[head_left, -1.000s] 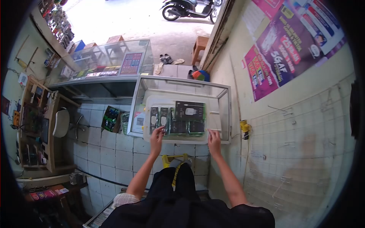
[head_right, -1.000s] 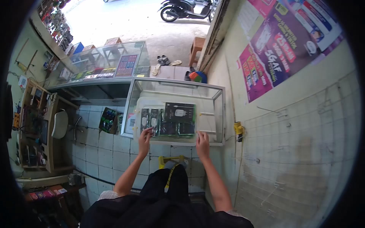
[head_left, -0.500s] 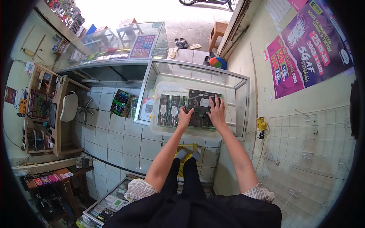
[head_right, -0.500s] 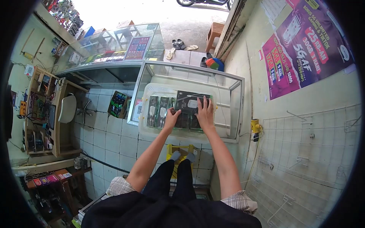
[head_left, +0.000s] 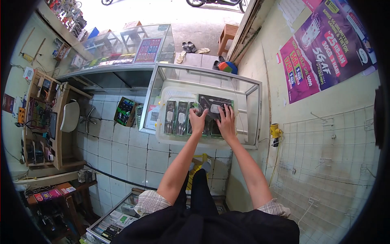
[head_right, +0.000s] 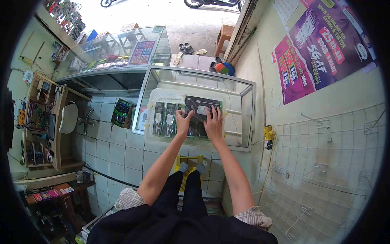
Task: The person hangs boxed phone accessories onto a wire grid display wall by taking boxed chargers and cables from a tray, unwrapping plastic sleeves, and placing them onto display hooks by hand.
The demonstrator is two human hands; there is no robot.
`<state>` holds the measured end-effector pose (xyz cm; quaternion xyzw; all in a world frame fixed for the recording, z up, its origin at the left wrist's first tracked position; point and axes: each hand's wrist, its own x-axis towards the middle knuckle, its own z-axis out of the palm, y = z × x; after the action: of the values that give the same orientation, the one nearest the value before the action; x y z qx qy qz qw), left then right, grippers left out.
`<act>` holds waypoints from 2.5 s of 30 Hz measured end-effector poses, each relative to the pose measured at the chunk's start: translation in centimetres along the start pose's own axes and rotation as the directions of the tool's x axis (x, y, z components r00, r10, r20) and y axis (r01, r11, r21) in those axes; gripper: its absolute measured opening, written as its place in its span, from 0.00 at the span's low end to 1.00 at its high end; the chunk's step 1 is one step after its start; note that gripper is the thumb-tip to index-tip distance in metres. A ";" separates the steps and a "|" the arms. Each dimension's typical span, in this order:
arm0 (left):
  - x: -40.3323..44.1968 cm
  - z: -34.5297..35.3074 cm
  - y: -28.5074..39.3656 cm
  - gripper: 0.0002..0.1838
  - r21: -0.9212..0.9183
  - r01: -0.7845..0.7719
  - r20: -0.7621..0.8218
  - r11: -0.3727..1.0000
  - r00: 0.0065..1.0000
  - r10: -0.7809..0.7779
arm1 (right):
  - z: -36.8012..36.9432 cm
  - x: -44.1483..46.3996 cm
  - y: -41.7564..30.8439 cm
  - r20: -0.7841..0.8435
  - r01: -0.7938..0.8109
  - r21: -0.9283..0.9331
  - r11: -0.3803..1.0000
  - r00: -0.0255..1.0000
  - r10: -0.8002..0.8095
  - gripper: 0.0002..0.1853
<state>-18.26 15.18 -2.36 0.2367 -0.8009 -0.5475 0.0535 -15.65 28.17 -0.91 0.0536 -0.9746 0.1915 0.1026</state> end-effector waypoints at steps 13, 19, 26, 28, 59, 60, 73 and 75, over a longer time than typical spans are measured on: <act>-3.5 -12.0 13.6 0.23 -0.594 -0.063 0.508 0.802 0.744 0.435 | -19.7 -2.5 -4.7 -0.205 0.033 0.317 0.948 0.978 0.034 0.43; -9.8 -13.8 24.6 0.23 -0.540 -0.371 0.715 0.755 0.271 0.644 | -33.6 -7.0 -7.2 -0.296 0.092 0.519 0.850 0.952 0.078 0.49; -20.4 -11.1 30.1 0.25 -0.770 -0.280 0.635 0.573 -0.255 0.729 | -39.1 -21.1 -10.1 -0.324 -0.233 0.583 0.778 0.812 0.486 0.45; -23.4 -10.8 30.8 0.26 -0.771 -0.180 0.632 0.611 -0.336 0.698 | -38.9 -25.8 -10.7 -0.396 -0.270 0.606 0.748 0.713 0.578 0.42; -66.4 -26.8 30.6 0.27 -0.508 0.754 -0.182 0.416 -0.566 0.804 | -49.9 -50.8 -32.2 -0.901 -0.860 0.104 0.500 -0.294 -0.318 0.30; -67.6 -27.4 31.9 0.27 -0.495 0.770 -0.201 0.403 -0.553 0.809 | -51.4 -51.6 -31.9 -0.875 -0.879 0.040 0.475 -0.261 -0.408 0.28; -76.5 -29.7 43.2 0.30 -0.680 0.733 -0.383 0.011 -0.368 0.848 | -73.0 -55.1 -33.8 -0.814 -0.861 -0.220 0.459 -0.098 -0.573 0.18; -77.9 -29.9 44.1 0.29 -0.637 0.763 -0.346 0.111 -0.412 0.843 | -74.6 -55.4 -33.6 -0.768 -0.876 -0.268 0.401 -0.057 -0.638 0.17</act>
<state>46.64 36.52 62.72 -0.7372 0.1220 -0.6154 -0.2510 56.48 29.47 66.59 -0.3004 -0.4612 -0.3809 0.7430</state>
